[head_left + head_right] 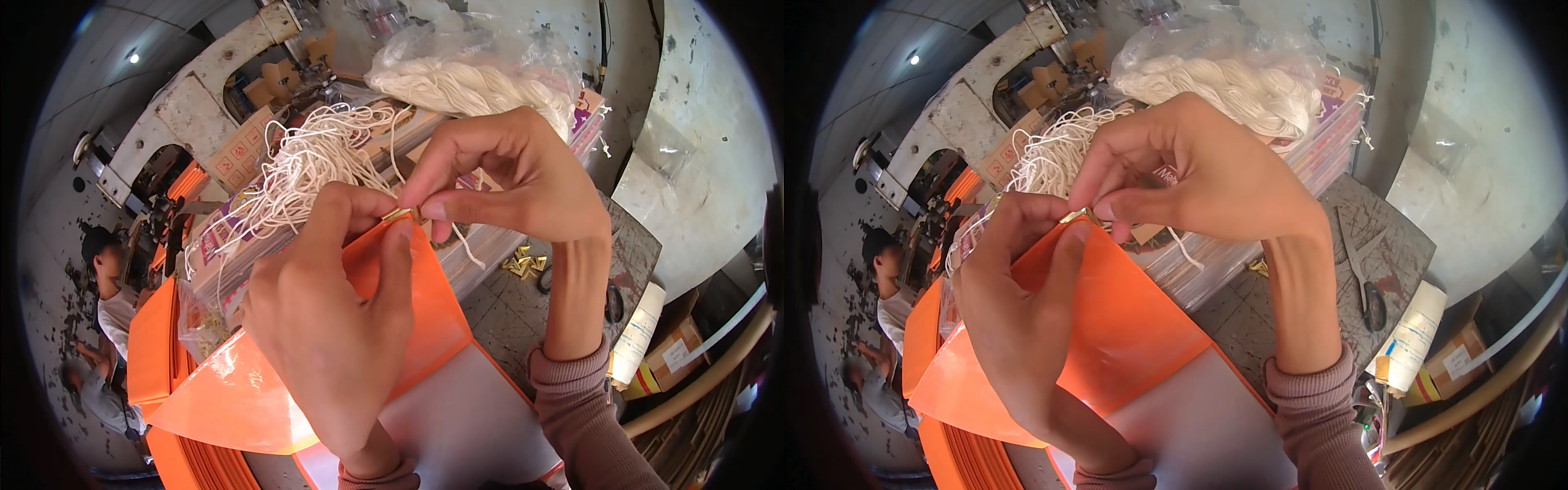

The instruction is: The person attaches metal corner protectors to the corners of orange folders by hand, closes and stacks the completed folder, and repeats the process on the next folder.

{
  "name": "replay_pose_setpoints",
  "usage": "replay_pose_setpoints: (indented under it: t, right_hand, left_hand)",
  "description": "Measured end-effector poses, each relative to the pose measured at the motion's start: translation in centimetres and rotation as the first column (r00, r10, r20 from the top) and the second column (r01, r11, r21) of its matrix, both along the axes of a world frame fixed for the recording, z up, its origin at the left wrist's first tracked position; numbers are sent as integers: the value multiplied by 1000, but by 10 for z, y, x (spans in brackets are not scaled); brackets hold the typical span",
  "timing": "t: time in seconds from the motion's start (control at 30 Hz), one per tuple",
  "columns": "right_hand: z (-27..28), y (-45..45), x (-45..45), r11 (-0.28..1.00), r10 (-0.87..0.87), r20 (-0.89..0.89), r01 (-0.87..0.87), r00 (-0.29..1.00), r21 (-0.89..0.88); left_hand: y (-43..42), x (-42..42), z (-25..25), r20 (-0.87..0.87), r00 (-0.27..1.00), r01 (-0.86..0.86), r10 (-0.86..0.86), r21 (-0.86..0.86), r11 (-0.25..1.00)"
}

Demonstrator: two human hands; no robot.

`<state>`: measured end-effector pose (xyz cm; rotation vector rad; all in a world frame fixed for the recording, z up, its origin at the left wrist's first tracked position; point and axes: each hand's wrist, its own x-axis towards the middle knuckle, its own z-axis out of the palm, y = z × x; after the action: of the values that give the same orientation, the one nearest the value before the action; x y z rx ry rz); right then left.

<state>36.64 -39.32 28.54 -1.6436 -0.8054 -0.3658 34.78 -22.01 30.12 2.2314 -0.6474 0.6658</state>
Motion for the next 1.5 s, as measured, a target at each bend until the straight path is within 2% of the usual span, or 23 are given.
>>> replay_pose_setpoints:
  t: [0.2, 0.33, 0.43, 0.5, 0.63, 0.7, 0.73, 0.83, 0.9, 0.93, 1.1, 1.13, 1.2, 1.3, 1.33, 1.4, 1.43, 1.5]
  right_hand:
    - [3, 3, -4, 998, -13, -148, 23, 989, 67]
    - [2, 3, -3, 997, -18, -162, 30, 987, 69]
    - [-1, 4, 0, 995, -66, -63, 71, 996, 74]
    - [-1, 2, 1, 987, -155, 25, 156, 988, -24]
    - [3, 5, -1, 980, -195, 0, 194, 981, -50]
    - [6, 6, -6, 987, -153, -210, 159, 966, 11]
    - [6, 5, -6, 987, -154, -211, 160, 965, 12]
    - [1, 3, -2, 993, -117, -164, 119, 979, 3]
    - [-5, 4, 4, 995, -94, -10, 94, 996, 39]
    - [-7, 3, 4, 995, -96, -7, 96, 995, 41]
    - [-8, 6, 9, 987, -160, 79, 160, 984, 1]
    - [-8, 5, 8, 987, -162, 83, 162, 983, 9]
    - [-7, 5, 6, 992, -117, -35, 118, 993, 39]
    - [-5, 4, 3, 987, -157, 32, 158, 987, -27]
    - [-5, 5, 2, 987, -158, 34, 159, 987, -28]
    - [-4, 6, -1, 991, -127, -69, 130, 990, 42]
    - [-5, 5, 1, 991, -127, -69, 130, 990, 40]
    - [-7, 5, 5, 991, -129, 83, 131, 988, -19]
  left_hand:
    - [-4, -1, -1, -22, 999, -27, 26, -54, 998]
    - [-5, 0, 0, -24, 999, -24, 23, -50, 998]
    - [-4, 3, 0, -28, 999, -31, 30, -48, 998]
    - [-2, 5, -1, -93, 993, 54, -71, -172, 984]
    - [-2, 6, 0, -101, 994, 33, -51, -173, 984]
    - [-3, 0, 5, -146, 989, -23, -3, -173, 985]
    - [-4, 0, 5, -147, 989, -22, -4, -171, 985]
    - [-4, -1, 5, -133, 991, -24, 0, -173, 985]
    - [-4, 1, 5, -120, 993, -23, 2, -170, 985]
    - [-4, 2, 4, -117, 993, -20, 1, -168, 986]
    - [1, 16, -4, 49, 997, 55, -52, -65, 996]
    - [2, 15, -2, 54, 997, 58, -55, -57, 997]
    - [4, 10, 2, 61, 997, 44, -46, 32, 999]
    - [12, 11, 3, 130, 984, 110, -122, 96, 989]
    - [13, 9, 3, 132, 984, 111, -123, 95, 989]
    - [13, 3, 5, -55, 997, 62, -60, 34, 997]
    - [13, 2, 6, -54, 997, 62, -60, 32, 998]
    - [15, 2, 7, -35, 997, 76, -74, 64, 995]
